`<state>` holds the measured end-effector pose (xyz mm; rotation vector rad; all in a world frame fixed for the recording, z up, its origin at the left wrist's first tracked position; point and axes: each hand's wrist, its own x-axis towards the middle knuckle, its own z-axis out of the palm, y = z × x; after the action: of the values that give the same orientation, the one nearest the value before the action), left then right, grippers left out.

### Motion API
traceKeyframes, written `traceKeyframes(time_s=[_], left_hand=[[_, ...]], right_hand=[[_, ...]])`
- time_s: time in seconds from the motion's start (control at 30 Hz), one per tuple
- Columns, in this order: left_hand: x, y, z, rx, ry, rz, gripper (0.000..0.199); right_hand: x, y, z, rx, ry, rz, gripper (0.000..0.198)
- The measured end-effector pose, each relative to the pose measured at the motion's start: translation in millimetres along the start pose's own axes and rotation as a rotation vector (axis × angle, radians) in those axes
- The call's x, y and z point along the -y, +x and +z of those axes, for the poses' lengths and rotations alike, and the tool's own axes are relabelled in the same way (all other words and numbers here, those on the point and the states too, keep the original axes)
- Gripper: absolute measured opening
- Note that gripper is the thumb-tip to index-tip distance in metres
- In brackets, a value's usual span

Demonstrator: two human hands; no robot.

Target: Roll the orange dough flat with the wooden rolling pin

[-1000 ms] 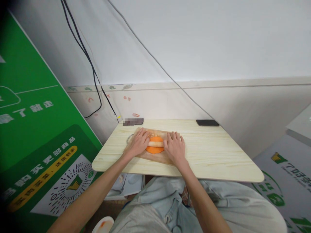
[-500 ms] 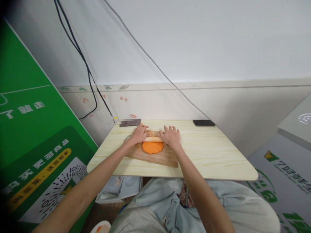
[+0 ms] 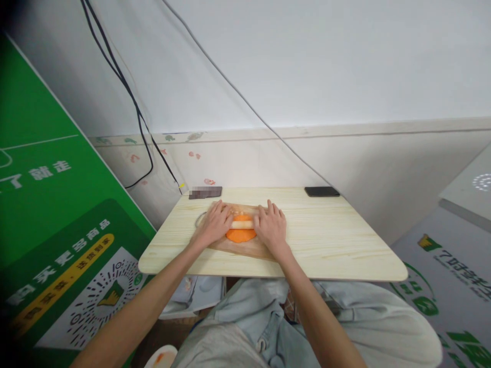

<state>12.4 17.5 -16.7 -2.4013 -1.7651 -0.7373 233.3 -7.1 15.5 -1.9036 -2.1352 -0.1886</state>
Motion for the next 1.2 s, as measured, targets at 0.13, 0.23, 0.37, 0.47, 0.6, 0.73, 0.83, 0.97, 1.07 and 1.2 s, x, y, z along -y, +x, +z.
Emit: traceKeyframes(time_s=[0.13,0.23,0.37,0.47,0.6,0.73,0.83,0.97,1.07,1.2], left_hand=[[-8,-15,-6,-0.002,-0.035,0.061,0.041],[-12,-27,-8,-0.010,-0.062,0.074,0.044],[-16,-37,-8,-0.035,-0.078,0.065,0.044],[-15,-34,-5,-0.029,-0.070,0.045,0.044],[-9,-15,0,-0.007,-0.037,-0.004,0.039],[-2,11,2,0.009,-0.009,-0.019,0.031],[4,25,2,0.048,0.003,-0.037,0.028],[8,35,1,0.112,0.020,-0.046,0.030],[8,33,1,0.132,0.018,-0.029,0.030],[3,18,1,0.080,-0.062,0.008,0.030]], right_hand=[[2,-19,-4,-0.009,0.010,-0.001,0.053],[3,-31,-5,-0.004,0.030,-0.012,0.053],[3,-41,-5,-0.030,0.042,-0.031,0.054],[4,-36,-4,-0.033,0.019,-0.016,0.054],[3,-11,-1,0.023,-0.005,-0.003,0.055],[1,17,0,0.089,-0.006,0.014,0.056],[2,32,-2,0.115,0.006,0.021,0.054],[4,39,-6,0.118,0.014,0.031,0.053],[4,32,-5,0.075,0.007,0.025,0.052],[5,12,-3,0.034,0.014,0.053,0.050]])
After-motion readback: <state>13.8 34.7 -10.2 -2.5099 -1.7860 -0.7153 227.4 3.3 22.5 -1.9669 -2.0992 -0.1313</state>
